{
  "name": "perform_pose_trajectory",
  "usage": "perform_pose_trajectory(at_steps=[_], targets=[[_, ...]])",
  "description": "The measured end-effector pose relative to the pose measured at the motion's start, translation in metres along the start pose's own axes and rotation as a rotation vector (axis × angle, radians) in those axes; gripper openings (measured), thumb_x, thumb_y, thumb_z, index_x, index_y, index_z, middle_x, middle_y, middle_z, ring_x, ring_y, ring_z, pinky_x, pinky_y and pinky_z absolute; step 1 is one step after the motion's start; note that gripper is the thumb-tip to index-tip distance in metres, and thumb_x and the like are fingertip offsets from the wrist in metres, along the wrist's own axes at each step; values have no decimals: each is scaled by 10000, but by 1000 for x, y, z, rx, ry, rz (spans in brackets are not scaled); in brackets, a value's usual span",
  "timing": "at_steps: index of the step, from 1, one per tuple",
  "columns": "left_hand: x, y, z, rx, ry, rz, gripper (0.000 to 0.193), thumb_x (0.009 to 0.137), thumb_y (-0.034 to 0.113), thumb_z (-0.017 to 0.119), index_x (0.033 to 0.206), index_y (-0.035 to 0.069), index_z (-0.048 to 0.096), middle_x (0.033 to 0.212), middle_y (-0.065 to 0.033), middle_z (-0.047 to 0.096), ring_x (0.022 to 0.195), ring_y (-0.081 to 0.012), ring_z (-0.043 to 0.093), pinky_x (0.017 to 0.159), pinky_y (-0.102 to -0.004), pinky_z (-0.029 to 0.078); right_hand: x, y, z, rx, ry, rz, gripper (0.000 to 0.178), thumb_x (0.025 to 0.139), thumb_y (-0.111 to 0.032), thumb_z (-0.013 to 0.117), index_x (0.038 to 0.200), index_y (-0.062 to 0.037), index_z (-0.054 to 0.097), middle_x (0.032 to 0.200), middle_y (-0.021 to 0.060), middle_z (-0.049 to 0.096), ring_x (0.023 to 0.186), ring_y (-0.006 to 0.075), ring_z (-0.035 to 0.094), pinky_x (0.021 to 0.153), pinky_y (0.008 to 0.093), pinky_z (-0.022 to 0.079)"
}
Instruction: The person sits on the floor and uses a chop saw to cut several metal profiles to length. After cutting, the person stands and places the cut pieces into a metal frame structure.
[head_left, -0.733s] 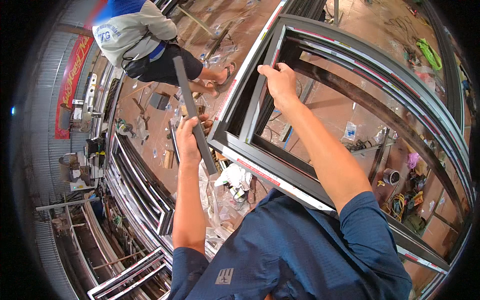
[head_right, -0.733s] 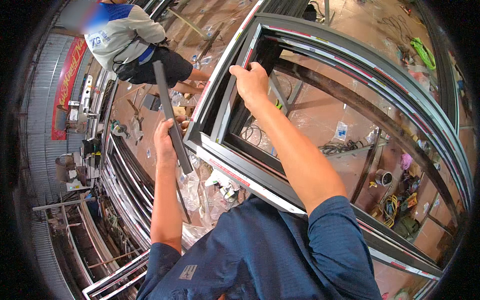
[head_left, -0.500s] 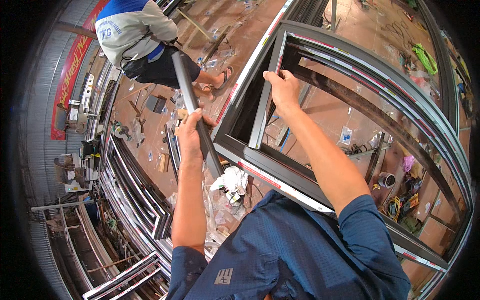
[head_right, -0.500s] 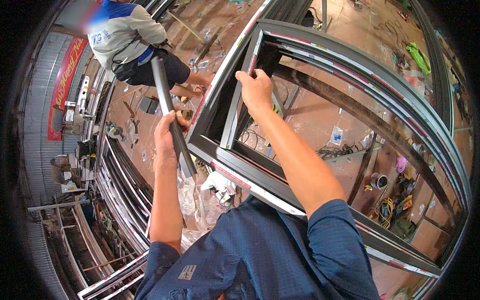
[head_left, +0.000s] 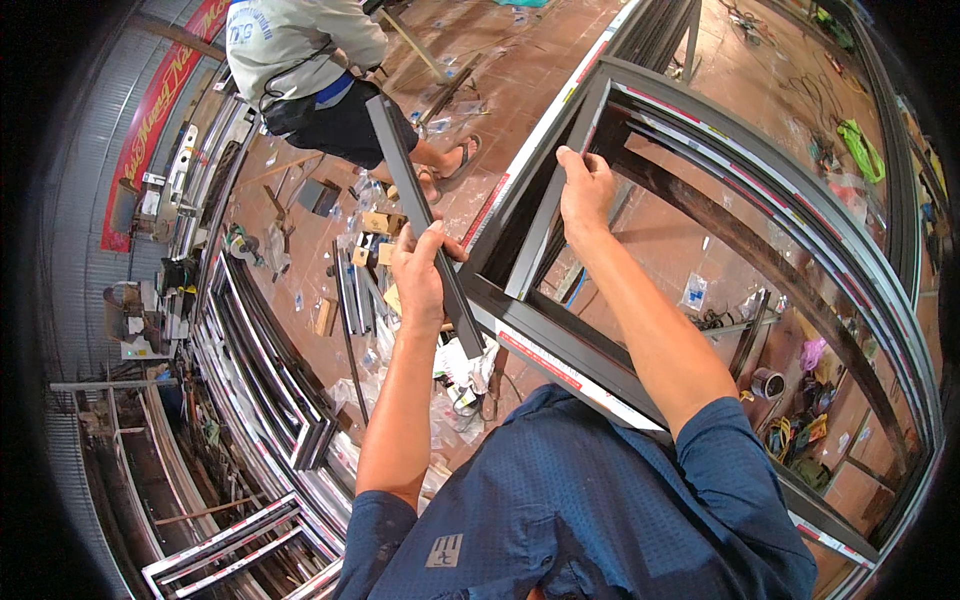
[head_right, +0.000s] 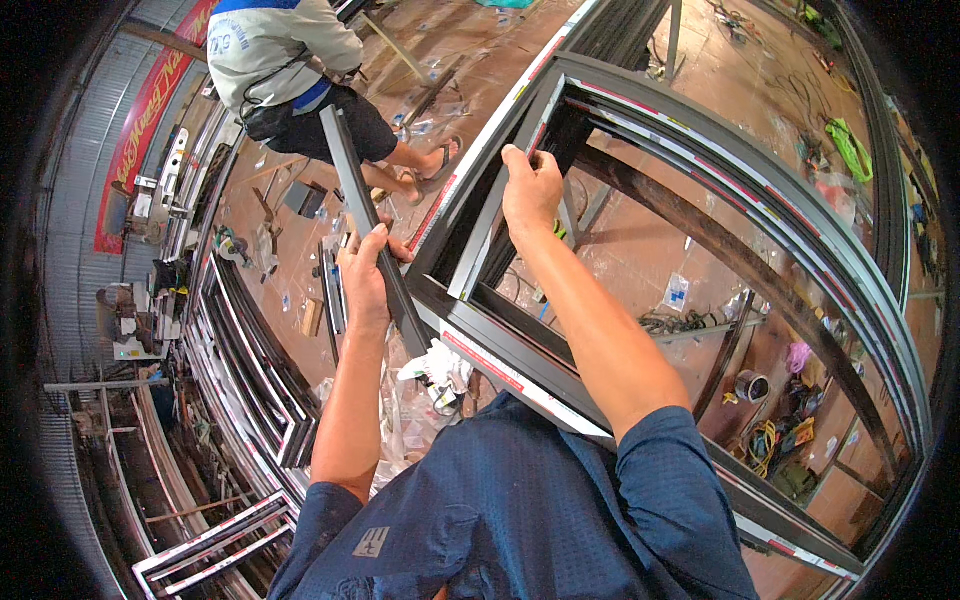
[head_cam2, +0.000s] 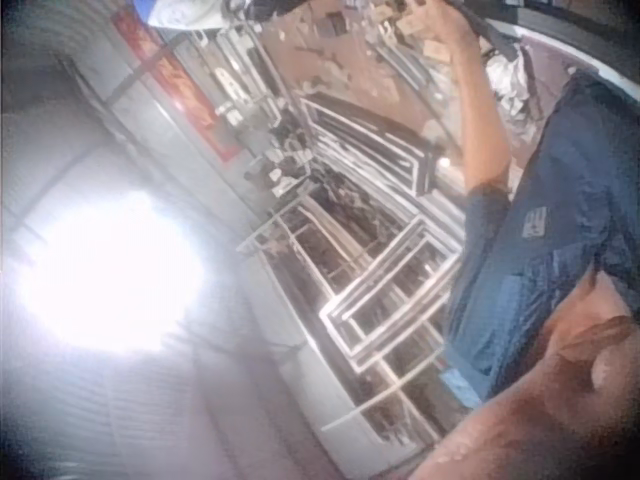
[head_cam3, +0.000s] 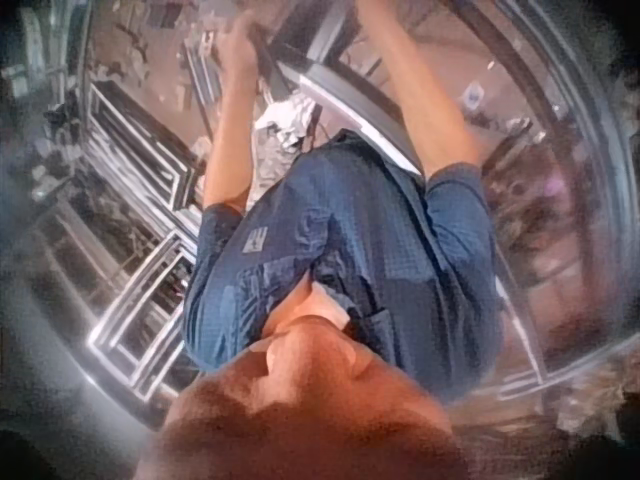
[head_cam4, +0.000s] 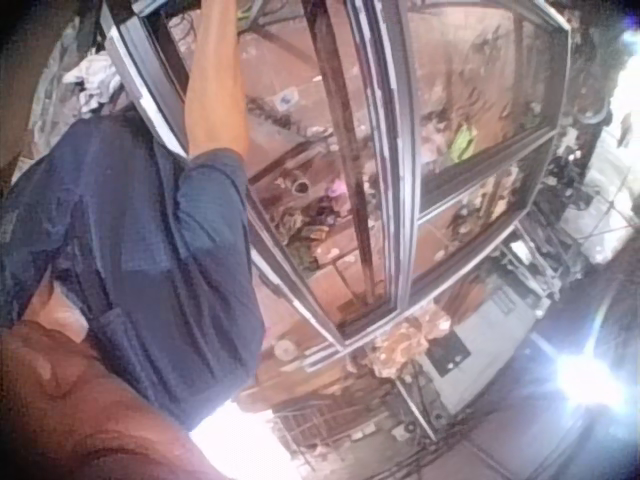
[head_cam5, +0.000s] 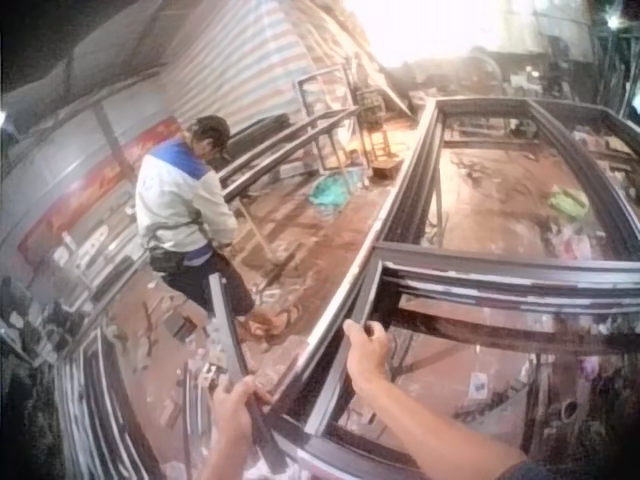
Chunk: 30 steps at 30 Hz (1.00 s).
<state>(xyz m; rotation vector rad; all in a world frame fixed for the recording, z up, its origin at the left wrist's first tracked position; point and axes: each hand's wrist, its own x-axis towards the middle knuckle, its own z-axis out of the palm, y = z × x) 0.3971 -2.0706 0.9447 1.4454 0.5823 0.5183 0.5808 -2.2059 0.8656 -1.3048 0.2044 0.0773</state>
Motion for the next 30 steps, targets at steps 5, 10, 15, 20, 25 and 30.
perform_pose_trajectory(at_steps=[5,10,15,20,25,30], targets=[[2,-1,-1,20,-24,-18,309,1031,226,681,1213,-17,625,728,-83,689,636,-148,652,630,-283,515,3,6,13,-20,100,-19,467,955,-419,761,1035,38,706,963,128,728,924,230,653,874,396,519],[5,-2,2,0,-63,-46,283,1013,202,719,1179,-11,635,751,-52,670,664,-137,639,656,-289,508,14,17,-2,52,-15,17,535,1047,-529,690,1060,5,717,976,50,689,931,176,606,892,342,497],[6,-6,-11,-29,-53,-41,290,1011,230,712,1133,-20,630,766,-66,692,676,-133,637,659,-283,497,-9,11,-36,50,-239,125,639,1094,-568,611,1358,14,632,1165,56,666,1060,164,614,982,316,492],[18,-1,-18,-113,-18,-221,245,1003,225,726,1092,7,656,819,-66,715,703,-136,661,670,-272,523,-17,9,-88,-283,-370,-638,701,1105,-555,574,1443,59,589,1423,199,586,1337,309,554,1174,439,410],[46,-23,-29,-205,-149,-511,199,976,230,774,1019,46,715,862,-41,717,719,-128,691,680,-294,588,-47,-34,-72,-520,-576,-1166,657,1059,-629,579,1284,-27,715,1315,189,654,1263,346,608,1104,503,438],[53,-16,-16,-12,-216,-459,267,1011,299,737,1054,36,757,926,-21,727,790,-118,671,724,-297,561,-58,-21,-25,-469,-696,-1327,635,1010,-700,568,1137,-102,741,1216,109,685,1163,325,639,1047,512,426]])
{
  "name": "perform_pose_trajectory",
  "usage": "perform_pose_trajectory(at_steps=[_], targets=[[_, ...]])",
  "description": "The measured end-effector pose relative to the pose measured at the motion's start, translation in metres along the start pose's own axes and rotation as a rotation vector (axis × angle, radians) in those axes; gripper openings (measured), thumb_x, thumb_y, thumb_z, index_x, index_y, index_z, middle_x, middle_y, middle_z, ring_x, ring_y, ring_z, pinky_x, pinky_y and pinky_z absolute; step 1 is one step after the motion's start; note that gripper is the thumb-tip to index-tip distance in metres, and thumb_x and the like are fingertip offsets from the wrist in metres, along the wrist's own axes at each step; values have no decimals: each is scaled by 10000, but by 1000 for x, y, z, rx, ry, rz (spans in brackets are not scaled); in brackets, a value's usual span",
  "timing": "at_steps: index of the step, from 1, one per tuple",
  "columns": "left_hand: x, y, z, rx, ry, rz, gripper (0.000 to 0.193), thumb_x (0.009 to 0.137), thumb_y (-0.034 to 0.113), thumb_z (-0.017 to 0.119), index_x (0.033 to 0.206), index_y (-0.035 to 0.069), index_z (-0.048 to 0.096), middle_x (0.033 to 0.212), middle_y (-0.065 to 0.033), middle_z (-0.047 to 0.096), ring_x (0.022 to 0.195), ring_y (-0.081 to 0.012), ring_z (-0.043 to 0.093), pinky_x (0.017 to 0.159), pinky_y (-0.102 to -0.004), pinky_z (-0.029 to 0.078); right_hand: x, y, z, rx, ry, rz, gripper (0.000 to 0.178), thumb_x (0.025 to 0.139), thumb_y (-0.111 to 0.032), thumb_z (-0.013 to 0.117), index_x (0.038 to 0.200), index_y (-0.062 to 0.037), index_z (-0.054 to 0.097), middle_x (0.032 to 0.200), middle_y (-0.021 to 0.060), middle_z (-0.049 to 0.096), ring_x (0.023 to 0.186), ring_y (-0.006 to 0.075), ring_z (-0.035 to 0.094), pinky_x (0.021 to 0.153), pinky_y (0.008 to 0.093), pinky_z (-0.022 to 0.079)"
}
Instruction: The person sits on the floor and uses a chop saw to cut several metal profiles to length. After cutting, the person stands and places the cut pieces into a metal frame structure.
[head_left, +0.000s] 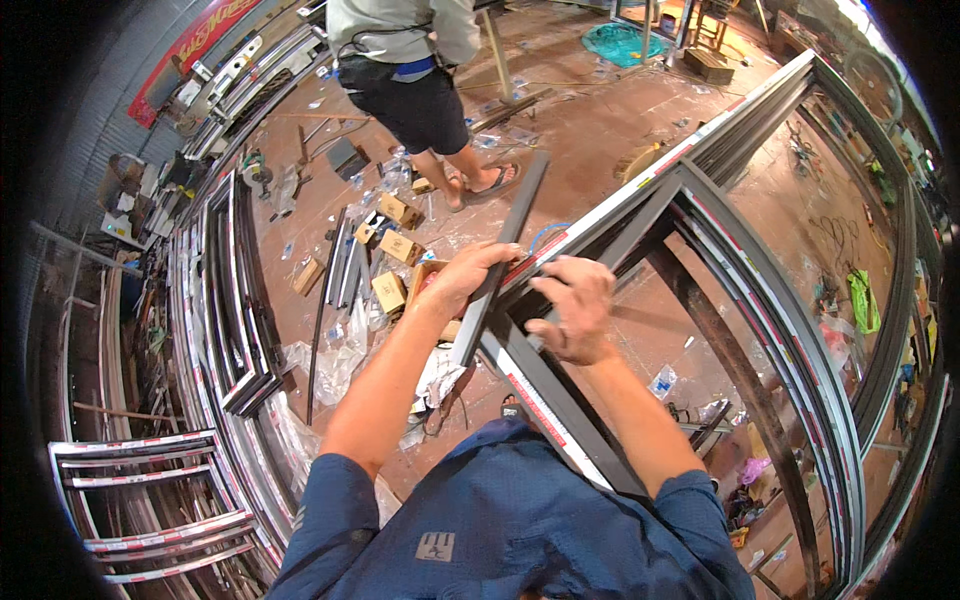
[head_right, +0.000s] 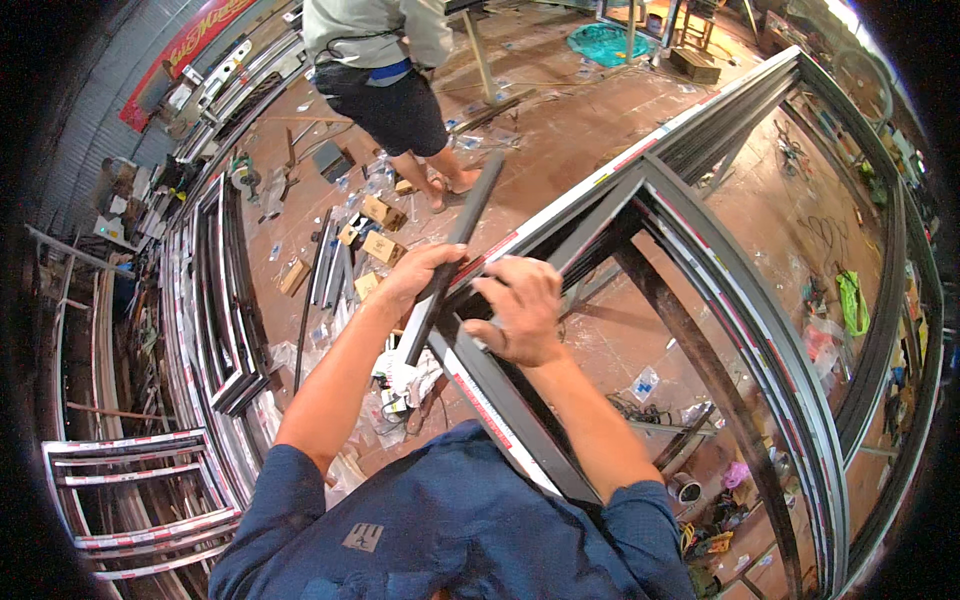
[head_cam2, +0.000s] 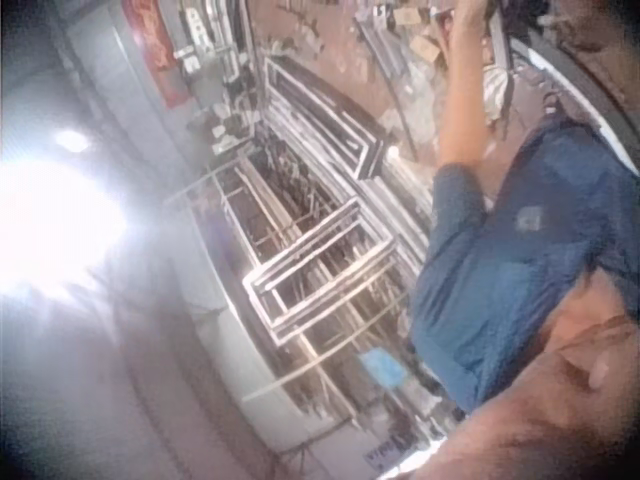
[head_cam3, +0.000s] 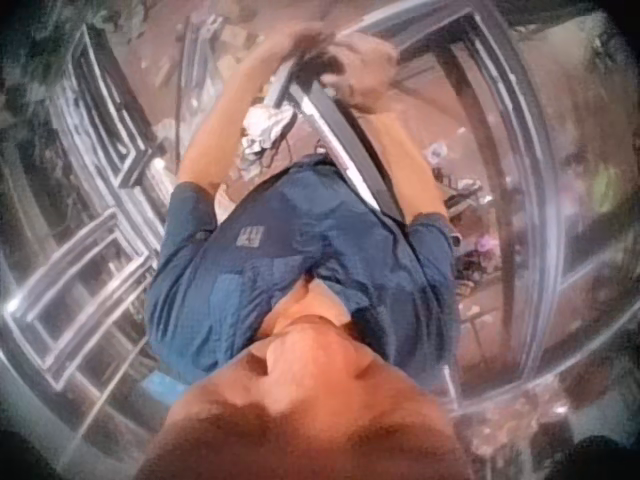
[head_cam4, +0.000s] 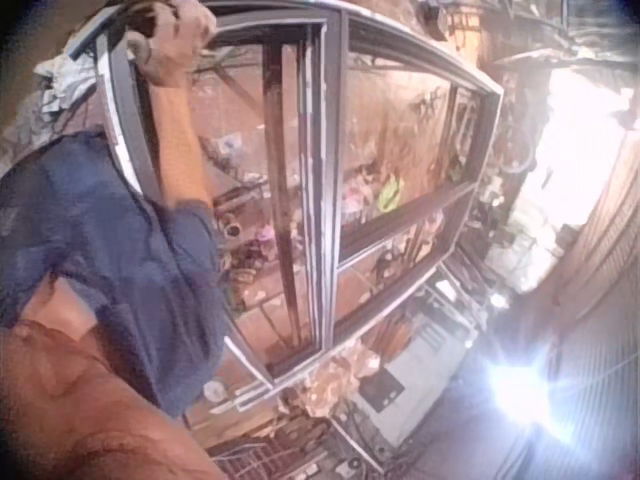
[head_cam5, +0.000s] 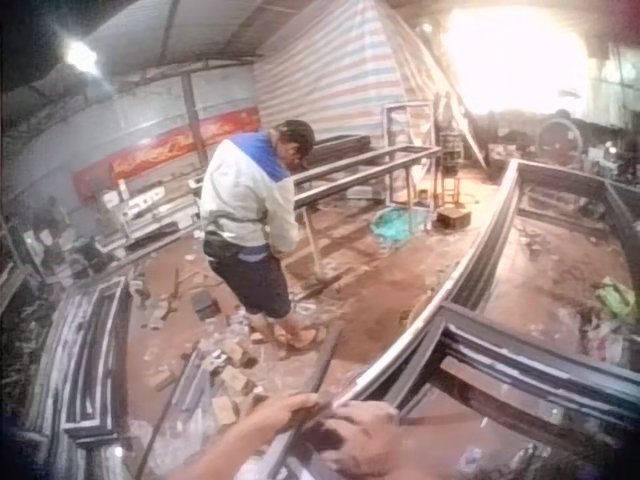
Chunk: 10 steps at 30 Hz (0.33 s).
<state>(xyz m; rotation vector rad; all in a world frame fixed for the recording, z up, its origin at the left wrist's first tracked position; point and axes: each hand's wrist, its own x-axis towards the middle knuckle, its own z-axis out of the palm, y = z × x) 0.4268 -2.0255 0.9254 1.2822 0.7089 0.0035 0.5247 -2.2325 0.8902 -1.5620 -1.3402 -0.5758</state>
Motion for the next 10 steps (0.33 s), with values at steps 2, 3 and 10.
perform_pose_trajectory(at_steps=[2,3,10], targets=[[2,-2,-1,-42,-17,13,271,1029,306,726,1056,39,763,946,-18,730,837,-106,656,757,-292,533,6,5,6,33,-4,-52,616,1008,-700,564,1073,-111,732,1137,82,679,1100,300,646,1011,507,428],[-2,0,-1,-58,-4,-16,266,1039,308,714,1029,46,755,930,-17,717,823,-111,652,748,-292,532,4,6,9,59,8,-51,617,1009,-702,557,1046,-114,738,1080,67,688,1049,284,654,991,496,430],[-1,-2,0,-113,44,-70,274,1047,331,707,1034,58,735,919,-29,704,814,-126,646,797,-289,535,3,6,3,98,-30,-51,665,1045,-698,498,1005,-97,780,1046,60,724,1024,254,673,1000,481,429]])
